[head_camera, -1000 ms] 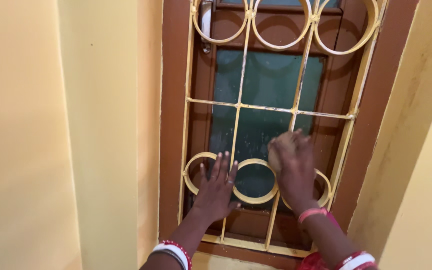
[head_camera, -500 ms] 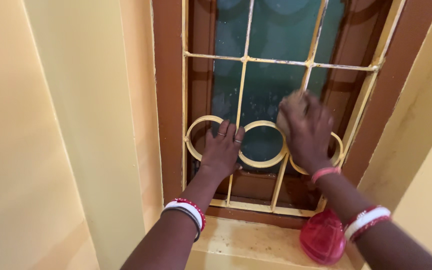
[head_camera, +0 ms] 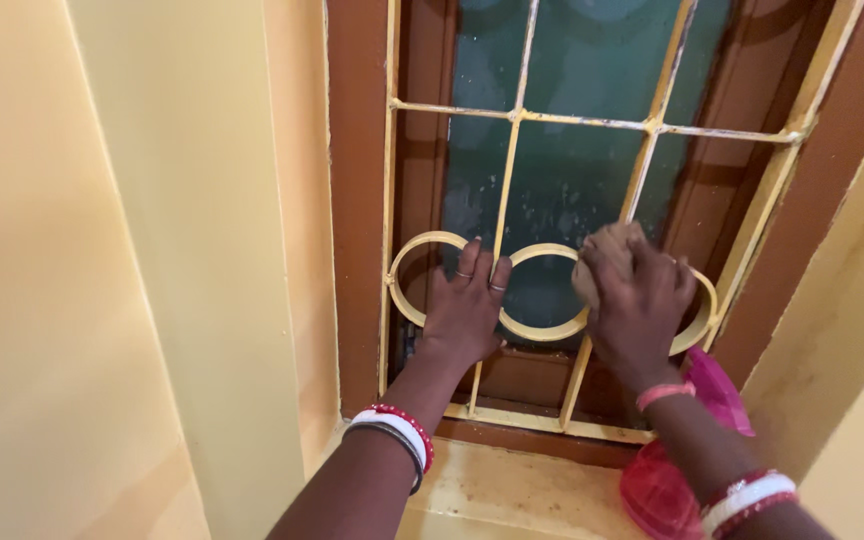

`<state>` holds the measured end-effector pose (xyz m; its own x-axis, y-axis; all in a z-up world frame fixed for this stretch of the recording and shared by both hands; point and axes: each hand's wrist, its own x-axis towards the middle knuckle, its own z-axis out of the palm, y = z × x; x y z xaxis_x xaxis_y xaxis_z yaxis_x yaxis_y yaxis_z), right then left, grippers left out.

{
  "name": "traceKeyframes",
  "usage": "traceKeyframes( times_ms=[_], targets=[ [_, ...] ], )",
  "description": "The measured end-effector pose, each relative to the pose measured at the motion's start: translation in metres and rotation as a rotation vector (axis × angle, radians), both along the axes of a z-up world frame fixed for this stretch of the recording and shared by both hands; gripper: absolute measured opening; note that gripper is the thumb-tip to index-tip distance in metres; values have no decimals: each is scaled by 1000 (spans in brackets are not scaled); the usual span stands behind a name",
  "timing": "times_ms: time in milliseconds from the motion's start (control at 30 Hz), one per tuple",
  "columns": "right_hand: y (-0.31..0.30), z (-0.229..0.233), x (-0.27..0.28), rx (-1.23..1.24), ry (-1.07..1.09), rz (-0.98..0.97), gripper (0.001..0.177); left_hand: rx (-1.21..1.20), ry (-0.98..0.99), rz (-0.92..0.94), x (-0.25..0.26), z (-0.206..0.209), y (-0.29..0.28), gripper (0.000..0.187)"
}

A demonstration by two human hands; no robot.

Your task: The person wipes a window with a cloth, moving methodically across the glass and the yellow metal grille. The person uses both hands to reach different sections of the window, focusing on the lower and middle areas.

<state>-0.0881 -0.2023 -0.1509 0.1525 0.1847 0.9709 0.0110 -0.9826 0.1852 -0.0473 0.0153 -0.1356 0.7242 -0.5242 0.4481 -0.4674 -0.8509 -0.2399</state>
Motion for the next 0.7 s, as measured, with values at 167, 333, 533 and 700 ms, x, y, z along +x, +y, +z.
traceKeyframes(
  times_ms=[167,333,533,700],
  targets=[
    [4,-3,-11,64,101,-48,48,11,69,14,-7,5,-1,117],
    [0,72,2,-27,-53,64,37,11,82,28,-12,8,1,117],
    [-5,96,7,28,-37,23,38,-10,62,19,-11,6,-1,116],
    [5,38,-5,62,-28,85,37,-32,53,27,-11,6,-2,113]
  ],
)
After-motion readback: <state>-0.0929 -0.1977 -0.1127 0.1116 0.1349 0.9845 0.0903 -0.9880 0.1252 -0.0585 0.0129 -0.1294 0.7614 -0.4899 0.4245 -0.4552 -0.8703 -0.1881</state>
